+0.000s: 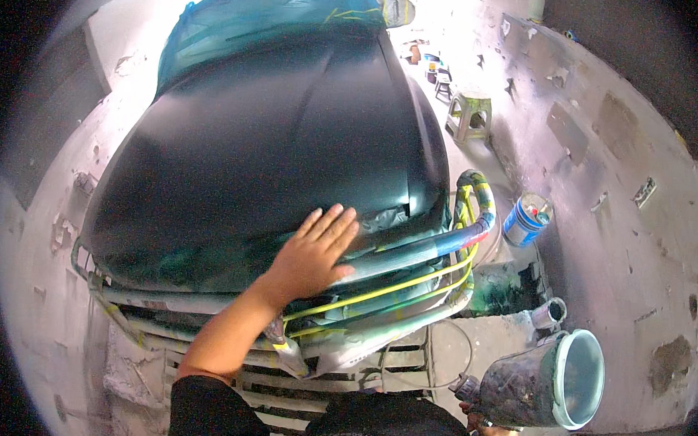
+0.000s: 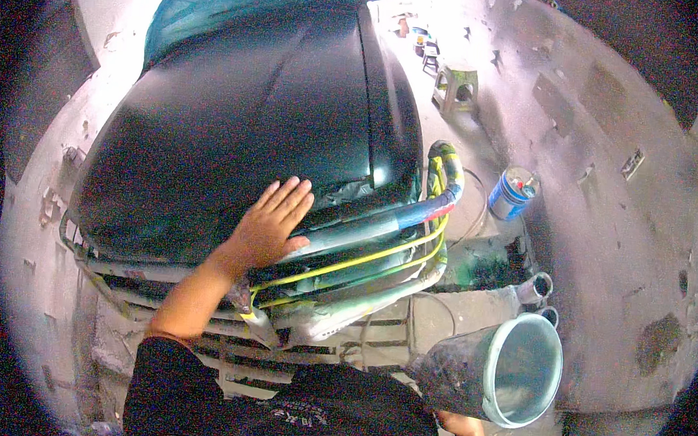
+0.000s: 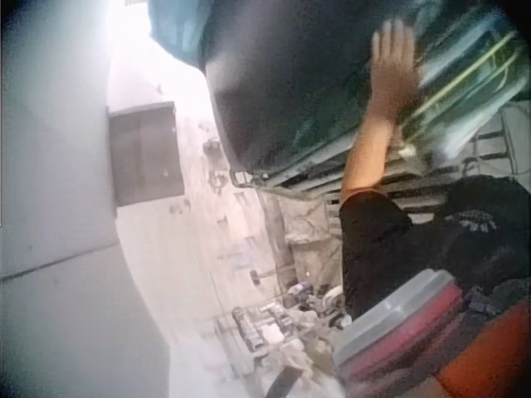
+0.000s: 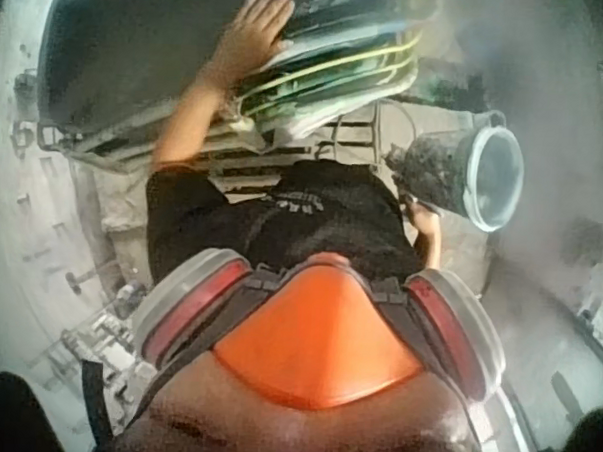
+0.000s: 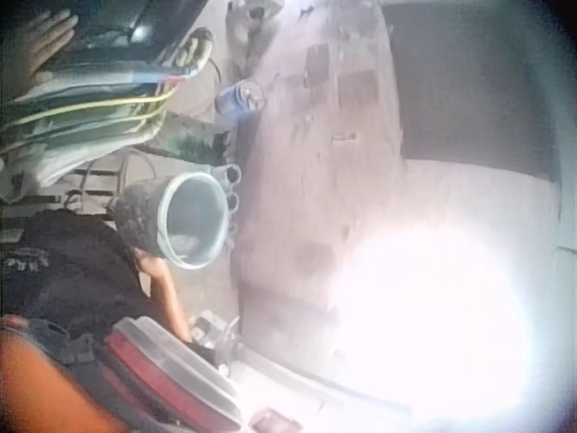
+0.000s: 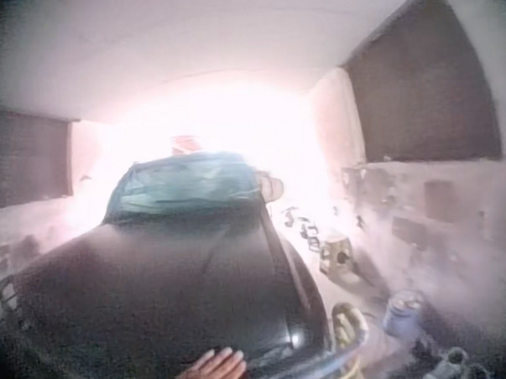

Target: The person mixes paint using a stir stick, pours liquid from a large container into a smaller one, and handles various paint cans and tools in a workshop. They then move to a car and touch the hood while holding a spray gun.

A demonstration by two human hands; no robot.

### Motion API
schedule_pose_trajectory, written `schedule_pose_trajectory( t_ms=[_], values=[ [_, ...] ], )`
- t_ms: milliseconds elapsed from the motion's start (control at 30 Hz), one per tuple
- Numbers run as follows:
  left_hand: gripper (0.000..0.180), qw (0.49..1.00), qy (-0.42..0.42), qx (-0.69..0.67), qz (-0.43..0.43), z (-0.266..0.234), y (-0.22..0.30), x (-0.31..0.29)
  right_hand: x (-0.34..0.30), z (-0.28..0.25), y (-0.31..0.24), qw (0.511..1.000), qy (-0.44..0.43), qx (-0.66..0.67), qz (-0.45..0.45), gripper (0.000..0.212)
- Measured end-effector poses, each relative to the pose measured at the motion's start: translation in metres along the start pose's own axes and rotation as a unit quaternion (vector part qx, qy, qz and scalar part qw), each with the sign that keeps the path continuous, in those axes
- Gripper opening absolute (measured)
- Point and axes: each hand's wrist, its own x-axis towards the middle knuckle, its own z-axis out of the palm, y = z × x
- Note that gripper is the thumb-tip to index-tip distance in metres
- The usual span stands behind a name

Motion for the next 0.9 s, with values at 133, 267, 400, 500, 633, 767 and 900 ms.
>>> schedule_pose_trajectory(
  t_ms=[133,267,400,500,633,767,900],
  values=[
    [0.071,0.998,0.006,0.023,0.062,0.007,-0.032,0.022,0.000,0.004,0.022,0.991,0.026,-0.113,-0.072,0.022],
    [0.072,0.994,-0.051,0.034,0.091,0.024,-0.048,0.049,-0.002,0.016,0.017,0.994,0.057,-0.005,-0.091,0.016],
    [0.073,0.992,-0.033,0.049,0.110,0.035,-0.040,0.084,0.000,0.023,0.013,0.995,0.059,-0.043,-0.065,0.018],
    [0.073,0.992,0.006,0.051,0.115,0.050,-0.033,0.108,0.003,0.023,0.021,0.989,0.036,-0.136,-0.043,0.021],
    [0.075,0.988,-0.026,0.060,0.136,0.050,-0.036,0.097,0.004,0.020,0.037,0.979,0.036,-0.196,-0.038,0.023],
    [0.077,0.990,-0.047,0.084,0.099,0.040,-0.054,0.051,0.003,0.019,0.033,0.977,0.060,-0.193,-0.063,0.022],
    [0.081,0.995,-0.031,0.085,0.039,0.036,-0.052,0.049,0.006,0.018,0.032,0.966,0.057,-0.229,-0.107,0.022]
  ],
)
